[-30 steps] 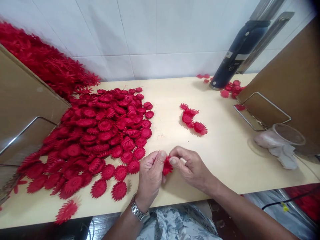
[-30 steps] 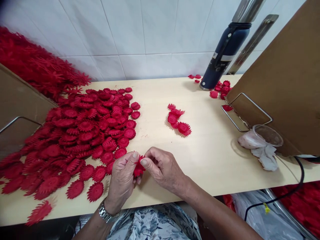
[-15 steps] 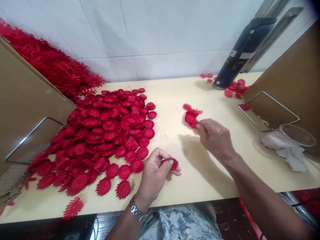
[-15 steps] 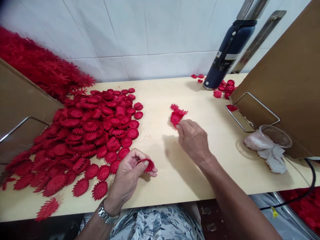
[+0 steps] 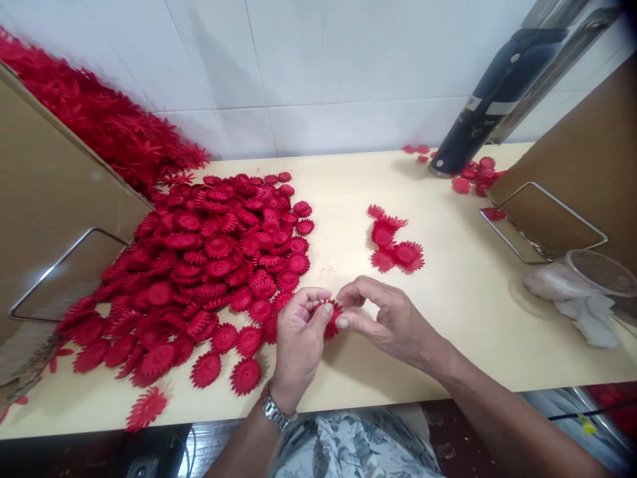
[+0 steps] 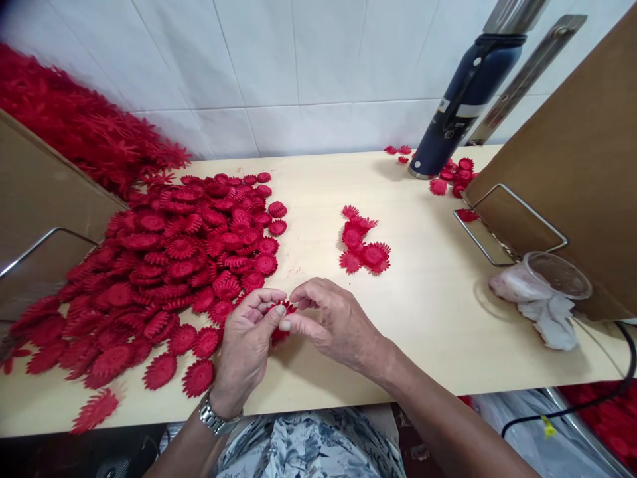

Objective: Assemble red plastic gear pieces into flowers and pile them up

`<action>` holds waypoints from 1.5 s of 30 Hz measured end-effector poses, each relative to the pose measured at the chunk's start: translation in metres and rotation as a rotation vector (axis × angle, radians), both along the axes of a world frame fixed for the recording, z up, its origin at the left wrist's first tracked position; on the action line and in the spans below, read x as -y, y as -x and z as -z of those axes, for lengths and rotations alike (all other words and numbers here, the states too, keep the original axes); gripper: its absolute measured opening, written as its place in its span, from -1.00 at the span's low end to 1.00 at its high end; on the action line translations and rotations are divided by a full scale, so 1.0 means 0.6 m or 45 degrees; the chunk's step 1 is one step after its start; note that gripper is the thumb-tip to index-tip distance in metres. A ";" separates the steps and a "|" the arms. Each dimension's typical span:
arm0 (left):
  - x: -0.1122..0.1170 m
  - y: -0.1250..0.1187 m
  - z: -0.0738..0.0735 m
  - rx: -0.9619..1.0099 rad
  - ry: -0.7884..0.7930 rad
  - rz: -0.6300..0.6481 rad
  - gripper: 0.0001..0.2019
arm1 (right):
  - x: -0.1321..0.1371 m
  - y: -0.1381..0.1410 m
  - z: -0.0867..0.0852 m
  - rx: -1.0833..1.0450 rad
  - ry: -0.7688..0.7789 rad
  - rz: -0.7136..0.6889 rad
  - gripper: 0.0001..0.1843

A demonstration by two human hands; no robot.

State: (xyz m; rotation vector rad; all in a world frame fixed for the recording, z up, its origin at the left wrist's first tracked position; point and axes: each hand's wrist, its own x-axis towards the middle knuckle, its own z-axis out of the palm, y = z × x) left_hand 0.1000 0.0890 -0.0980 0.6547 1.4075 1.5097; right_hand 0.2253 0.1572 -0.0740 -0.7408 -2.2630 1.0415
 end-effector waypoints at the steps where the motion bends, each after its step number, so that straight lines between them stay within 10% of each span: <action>1: 0.000 -0.001 0.000 0.023 -0.013 0.015 -0.87 | 0.002 0.003 0.003 0.008 0.002 -0.007 -0.86; 14: 0.012 0.007 -0.018 -0.139 -0.074 0.236 -0.71 | -0.009 -0.004 0.009 -0.193 0.691 -0.062 -0.87; 32: 0.016 -0.006 0.005 0.077 -0.027 0.159 -0.73 | 0.025 0.003 0.008 -0.104 0.158 0.046 -0.81; 40: 0.017 -0.001 0.009 -0.044 -0.008 0.219 -0.63 | 0.014 0.002 0.002 -0.331 0.873 -0.072 -0.70; 45: 0.013 -0.007 0.004 -0.020 0.159 0.145 -0.59 | 0.018 0.015 -0.001 -0.418 0.908 -0.026 -0.68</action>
